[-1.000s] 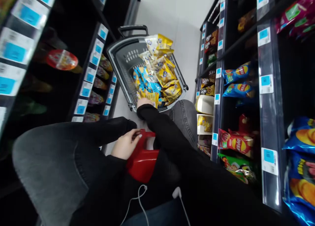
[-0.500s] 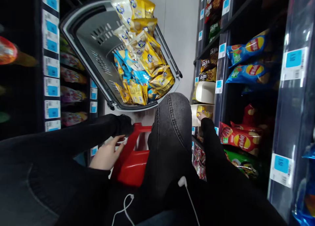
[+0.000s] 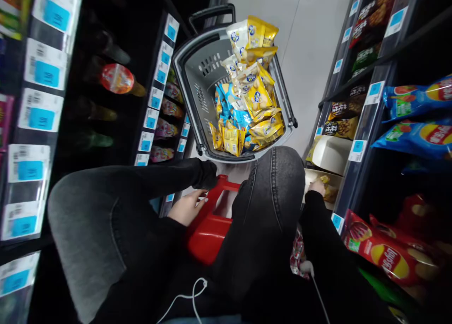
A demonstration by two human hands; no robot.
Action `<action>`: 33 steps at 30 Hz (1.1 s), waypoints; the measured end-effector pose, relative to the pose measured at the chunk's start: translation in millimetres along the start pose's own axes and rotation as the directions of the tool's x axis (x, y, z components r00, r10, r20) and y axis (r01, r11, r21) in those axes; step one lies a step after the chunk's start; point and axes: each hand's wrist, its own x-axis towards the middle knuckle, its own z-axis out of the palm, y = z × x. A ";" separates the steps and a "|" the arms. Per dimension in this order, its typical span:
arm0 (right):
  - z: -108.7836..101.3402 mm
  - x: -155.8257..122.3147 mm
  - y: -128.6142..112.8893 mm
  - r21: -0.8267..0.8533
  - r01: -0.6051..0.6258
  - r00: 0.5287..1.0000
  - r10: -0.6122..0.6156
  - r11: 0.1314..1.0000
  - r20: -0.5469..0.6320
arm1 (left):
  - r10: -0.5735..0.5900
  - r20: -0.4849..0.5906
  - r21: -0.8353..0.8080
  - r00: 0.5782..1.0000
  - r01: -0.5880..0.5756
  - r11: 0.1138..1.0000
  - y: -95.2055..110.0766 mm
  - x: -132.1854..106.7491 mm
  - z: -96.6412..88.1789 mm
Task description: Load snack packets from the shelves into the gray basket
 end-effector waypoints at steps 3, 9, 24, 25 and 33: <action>-9.2 -14.8 11.1 -0.180 -0.081 0.975 0.041 0.980 -0.216 | 0.025 0.015 0.018 1.000 -0.026 1.000 5.3 0.8 -1.3; -47.0 -91.6 -12.5 -0.161 0.128 0.839 -0.194 0.979 -0.508 | 0.090 -0.069 -0.009 0.994 -0.091 0.996 10.4 -0.3 -7.2; -73.1 -276.5 -198.7 0.715 0.465 0.811 -0.575 0.522 -0.108 | 0.414 -0.400 -0.863 0.818 -0.488 0.130 41.7 -53.5 -36.1; -66.2 -282.1 -200.7 0.753 0.377 0.802 -0.597 0.540 0.027 | 0.446 -0.408 -0.876 0.797 -0.479 0.053 40.9 -58.6 -37.4; -2.6 -308.9 -190.0 0.657 0.193 0.706 -0.568 0.728 0.422 | 0.344 -0.422 -0.884 0.839 -0.466 0.050 40.7 -70.7 -34.4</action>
